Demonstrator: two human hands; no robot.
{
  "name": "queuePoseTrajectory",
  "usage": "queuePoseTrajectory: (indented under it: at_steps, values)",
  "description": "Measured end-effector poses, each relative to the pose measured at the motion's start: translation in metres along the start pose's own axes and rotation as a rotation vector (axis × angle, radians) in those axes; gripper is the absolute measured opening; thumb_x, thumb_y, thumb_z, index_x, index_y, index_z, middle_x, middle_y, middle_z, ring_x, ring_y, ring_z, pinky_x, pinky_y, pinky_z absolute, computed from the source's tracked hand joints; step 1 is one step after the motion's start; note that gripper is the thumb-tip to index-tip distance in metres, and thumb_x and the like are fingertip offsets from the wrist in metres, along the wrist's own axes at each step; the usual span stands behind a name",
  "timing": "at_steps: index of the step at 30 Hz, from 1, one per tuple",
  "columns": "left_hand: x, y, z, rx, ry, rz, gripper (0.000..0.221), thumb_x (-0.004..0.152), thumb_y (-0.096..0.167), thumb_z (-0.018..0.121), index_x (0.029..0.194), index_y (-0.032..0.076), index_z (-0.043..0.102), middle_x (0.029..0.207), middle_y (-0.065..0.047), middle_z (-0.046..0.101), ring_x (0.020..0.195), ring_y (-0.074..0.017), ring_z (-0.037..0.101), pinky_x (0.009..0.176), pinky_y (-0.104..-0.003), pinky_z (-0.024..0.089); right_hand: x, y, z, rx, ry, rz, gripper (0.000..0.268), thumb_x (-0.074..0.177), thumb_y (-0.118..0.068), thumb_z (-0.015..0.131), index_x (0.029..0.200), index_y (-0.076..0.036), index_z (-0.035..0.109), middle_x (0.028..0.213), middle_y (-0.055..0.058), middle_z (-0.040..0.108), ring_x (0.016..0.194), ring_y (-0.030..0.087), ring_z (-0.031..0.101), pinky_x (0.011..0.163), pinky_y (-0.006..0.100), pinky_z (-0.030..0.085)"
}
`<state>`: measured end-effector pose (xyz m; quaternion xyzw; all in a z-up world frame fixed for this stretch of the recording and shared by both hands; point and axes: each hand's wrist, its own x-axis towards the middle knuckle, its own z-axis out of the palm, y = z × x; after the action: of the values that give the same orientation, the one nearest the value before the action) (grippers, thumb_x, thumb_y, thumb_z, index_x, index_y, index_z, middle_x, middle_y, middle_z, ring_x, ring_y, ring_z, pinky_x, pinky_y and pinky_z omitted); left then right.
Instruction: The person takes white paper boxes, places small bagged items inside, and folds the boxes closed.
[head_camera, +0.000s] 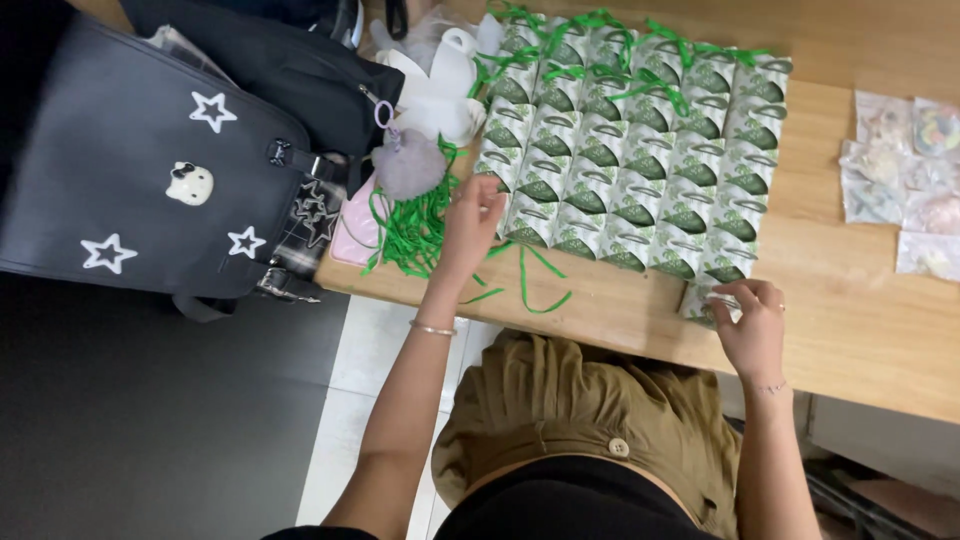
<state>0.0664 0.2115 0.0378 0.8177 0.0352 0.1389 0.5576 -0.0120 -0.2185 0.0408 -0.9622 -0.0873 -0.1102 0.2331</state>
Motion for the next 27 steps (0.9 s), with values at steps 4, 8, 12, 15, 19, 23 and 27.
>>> queuePoseTrajectory:
  at_steps: [4,8,12,15,19,23,27]
  values:
    - [0.078,-0.061,-0.001,0.069,0.196,0.079,0.026,0.096,0.015,0.072,0.116,0.001,0.062,0.102,-0.017,0.071,0.087,-0.0262,0.074,0.077,-0.038,0.060,0.009,-0.029,0.001,-0.001,0.023,-0.009,0.018,0.088,-0.003,0.073,0.105,-0.009,0.076,0.113,0.014,0.066,0.110,0.035,0.058,0.096,0.044,0.050]
    - [0.144,-0.138,0.018,0.316,0.171,0.097,0.042,0.096,0.028,0.071,0.118,-0.005,0.061,0.104,-0.028,0.069,0.093,-0.0430,0.069,0.081,-0.050,0.055,0.021,-0.058,-0.007,0.087,-0.003,-0.024,0.014,0.091,-0.004,0.071,0.104,-0.007,0.074,0.110,0.011,0.067,0.102,0.032,0.061,0.088,0.041,0.052]
    - [0.178,-0.174,0.036,0.396,-0.014,-0.084,0.034,0.106,0.032,0.060,0.105,-0.001,0.070,0.101,-0.029,0.071,0.100,-0.0483,0.066,0.089,-0.056,0.051,0.022,-0.065,-0.006,0.092,-0.043,0.028,0.015,0.090,-0.003,0.070,0.104,-0.006,0.074,0.107,0.011,0.070,0.090,0.029,0.063,0.080,0.040,0.054]
    - [0.172,-0.138,0.030,0.370,0.032,-0.164,0.030,0.102,0.030,0.062,0.098,0.002,0.073,0.096,-0.026,0.071,0.094,-0.0480,0.066,0.083,-0.056,0.052,0.017,-0.057,0.004,0.142,-0.054,0.011,0.014,0.090,-0.005,0.068,0.102,-0.006,0.073,0.102,0.011,0.071,0.094,0.029,0.066,0.077,0.037,0.057]
    - [0.166,-0.112,0.019,0.321,0.139,-0.098,0.024,0.093,0.028,0.069,0.096,0.005,0.075,0.089,-0.024,0.072,0.086,-0.0460,0.068,0.077,-0.053,0.054,0.017,-0.050,0.023,0.138,-0.111,0.076,0.014,0.089,-0.007,0.069,0.102,-0.006,0.074,0.097,0.010,0.072,0.088,0.028,0.068,0.073,0.036,0.059]
    - [0.165,-0.123,0.014,0.237,0.127,-0.202,0.028,0.085,0.031,0.081,0.083,0.004,0.077,0.077,-0.017,0.073,0.072,-0.0343,0.072,0.066,-0.044,0.055,0.024,-0.059,0.031,0.126,-0.169,0.102,0.015,0.089,-0.009,0.069,0.103,-0.009,0.075,0.090,0.009,0.071,0.075,0.026,0.069,0.068,0.036,0.057]
    - [0.175,-0.151,0.020,-0.222,0.250,-0.213,0.026,0.088,0.028,0.083,0.087,0.002,0.081,0.068,-0.001,0.071,0.059,-0.0066,0.060,0.056,-0.025,0.047,0.032,-0.078,0.031,0.129,-0.244,0.158,0.014,0.089,-0.011,0.070,0.102,-0.009,0.076,0.091,0.010,0.071,0.061,0.026,0.066,0.061,0.038,0.054]
